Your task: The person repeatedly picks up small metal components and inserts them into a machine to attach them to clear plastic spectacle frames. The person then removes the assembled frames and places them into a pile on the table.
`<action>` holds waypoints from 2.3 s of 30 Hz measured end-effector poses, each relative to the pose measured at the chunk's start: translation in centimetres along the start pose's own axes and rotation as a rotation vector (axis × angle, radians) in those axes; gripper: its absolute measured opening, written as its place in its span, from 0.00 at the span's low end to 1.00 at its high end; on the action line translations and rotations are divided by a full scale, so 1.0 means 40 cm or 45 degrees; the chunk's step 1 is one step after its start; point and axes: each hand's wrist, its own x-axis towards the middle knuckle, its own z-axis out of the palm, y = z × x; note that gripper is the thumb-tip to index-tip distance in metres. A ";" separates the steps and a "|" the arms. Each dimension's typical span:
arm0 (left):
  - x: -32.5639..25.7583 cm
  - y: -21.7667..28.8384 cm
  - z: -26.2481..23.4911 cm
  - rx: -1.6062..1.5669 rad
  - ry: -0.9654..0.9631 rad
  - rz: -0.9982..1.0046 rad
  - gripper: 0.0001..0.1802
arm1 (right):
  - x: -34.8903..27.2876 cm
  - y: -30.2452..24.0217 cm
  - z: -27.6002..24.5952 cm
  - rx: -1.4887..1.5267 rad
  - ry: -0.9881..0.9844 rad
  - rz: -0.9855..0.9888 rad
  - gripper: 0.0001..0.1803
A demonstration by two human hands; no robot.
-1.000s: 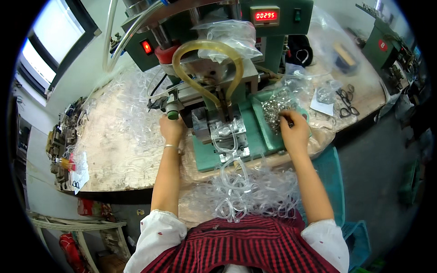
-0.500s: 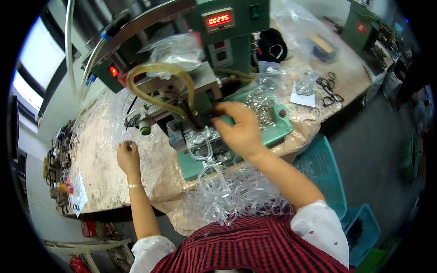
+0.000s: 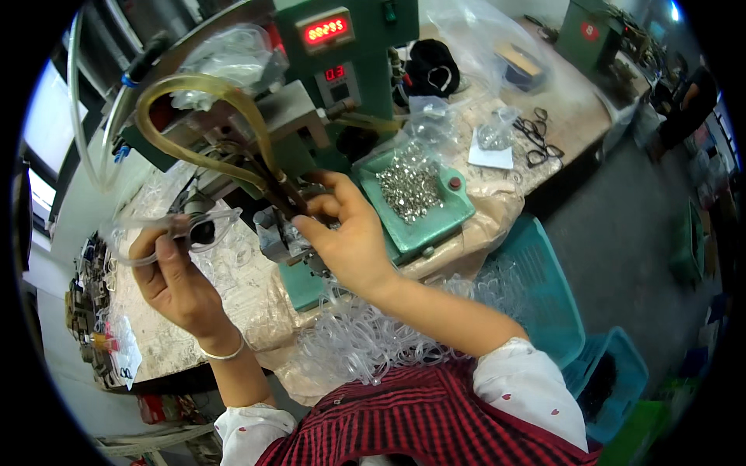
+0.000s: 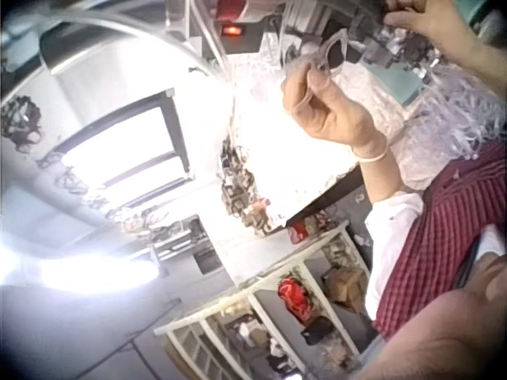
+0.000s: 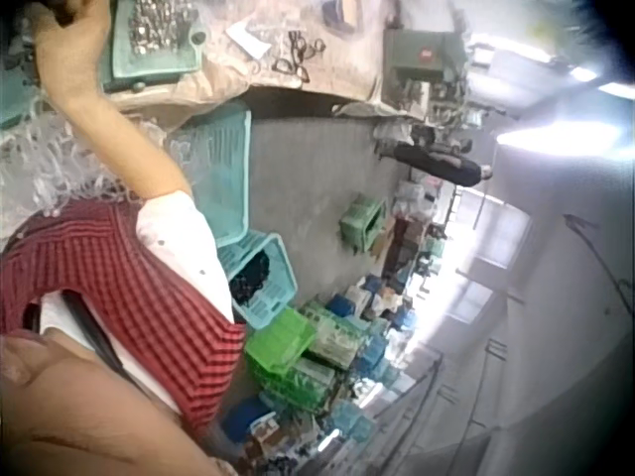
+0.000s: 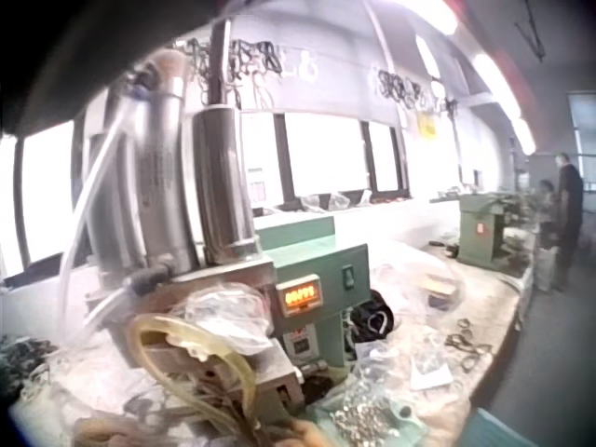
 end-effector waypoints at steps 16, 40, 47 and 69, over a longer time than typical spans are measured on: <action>0.022 0.037 0.028 0.000 0.004 -0.152 0.05 | 0.003 0.043 -0.018 -0.129 0.041 -0.157 0.32; -0.103 -0.004 0.014 0.179 -0.604 0.337 0.12 | 0.017 -0.042 -0.150 -0.818 -0.284 -0.230 0.26; -0.138 -0.038 0.064 0.347 -0.829 0.502 0.15 | -0.017 0.054 -0.421 -1.412 0.313 -0.268 0.18; -0.643 0.030 0.033 0.592 -1.488 -0.622 0.31 | 0.102 0.055 -0.385 -1.700 0.009 -0.714 0.08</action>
